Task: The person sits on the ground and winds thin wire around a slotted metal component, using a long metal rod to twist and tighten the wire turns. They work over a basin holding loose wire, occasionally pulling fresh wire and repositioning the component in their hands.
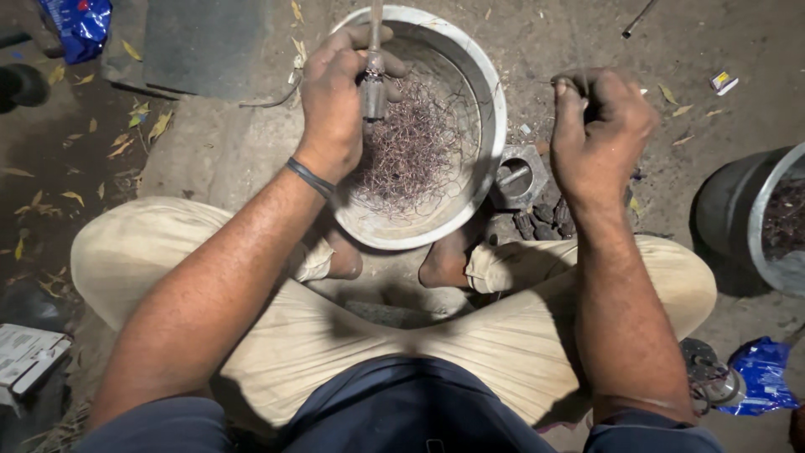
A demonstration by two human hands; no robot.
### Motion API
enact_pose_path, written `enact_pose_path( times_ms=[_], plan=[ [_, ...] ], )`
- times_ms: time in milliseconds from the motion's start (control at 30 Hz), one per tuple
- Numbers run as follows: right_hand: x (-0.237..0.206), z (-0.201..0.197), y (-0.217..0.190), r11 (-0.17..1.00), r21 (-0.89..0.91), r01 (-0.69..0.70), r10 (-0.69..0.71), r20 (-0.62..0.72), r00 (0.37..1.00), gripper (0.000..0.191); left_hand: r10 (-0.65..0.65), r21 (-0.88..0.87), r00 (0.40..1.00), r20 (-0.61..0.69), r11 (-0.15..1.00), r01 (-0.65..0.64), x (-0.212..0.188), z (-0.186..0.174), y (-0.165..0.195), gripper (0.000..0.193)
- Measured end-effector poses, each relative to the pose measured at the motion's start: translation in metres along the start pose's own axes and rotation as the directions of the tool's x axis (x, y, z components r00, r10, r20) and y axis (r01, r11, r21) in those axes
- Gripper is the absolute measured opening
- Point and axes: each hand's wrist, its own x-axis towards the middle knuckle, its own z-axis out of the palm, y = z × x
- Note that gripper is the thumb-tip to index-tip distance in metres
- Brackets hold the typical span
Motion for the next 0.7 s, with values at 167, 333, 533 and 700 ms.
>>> enact_pose_path(
  times_ms=[167,333,533,700],
  plan=[
    [0.000,0.000,0.004,0.996,-0.078,0.042,-0.043,-0.011,0.999,0.011,-0.013,0.092,0.998,-0.054,0.996,0.018,-0.004,0.001,0.005,0.038],
    [-0.002,0.025,-0.018,0.888,0.397,-0.233,0.191,0.144,0.971,0.002,0.287,0.344,0.901,0.325,0.852,-0.395,-0.013,0.024,0.008,0.039],
    [-0.002,0.028,-0.026,0.562,0.765,-0.314,0.340,0.132,0.931,0.007,0.070,0.531,0.884,0.462,0.777,-0.339,-0.044,0.045,-0.030,0.052],
    [0.010,0.005,0.002,0.577,0.744,-0.337,0.464,0.041,0.885,0.012,-0.187,0.516,0.969,0.163,0.853,0.077,-0.034,0.032,-0.043,0.014]
  ],
)
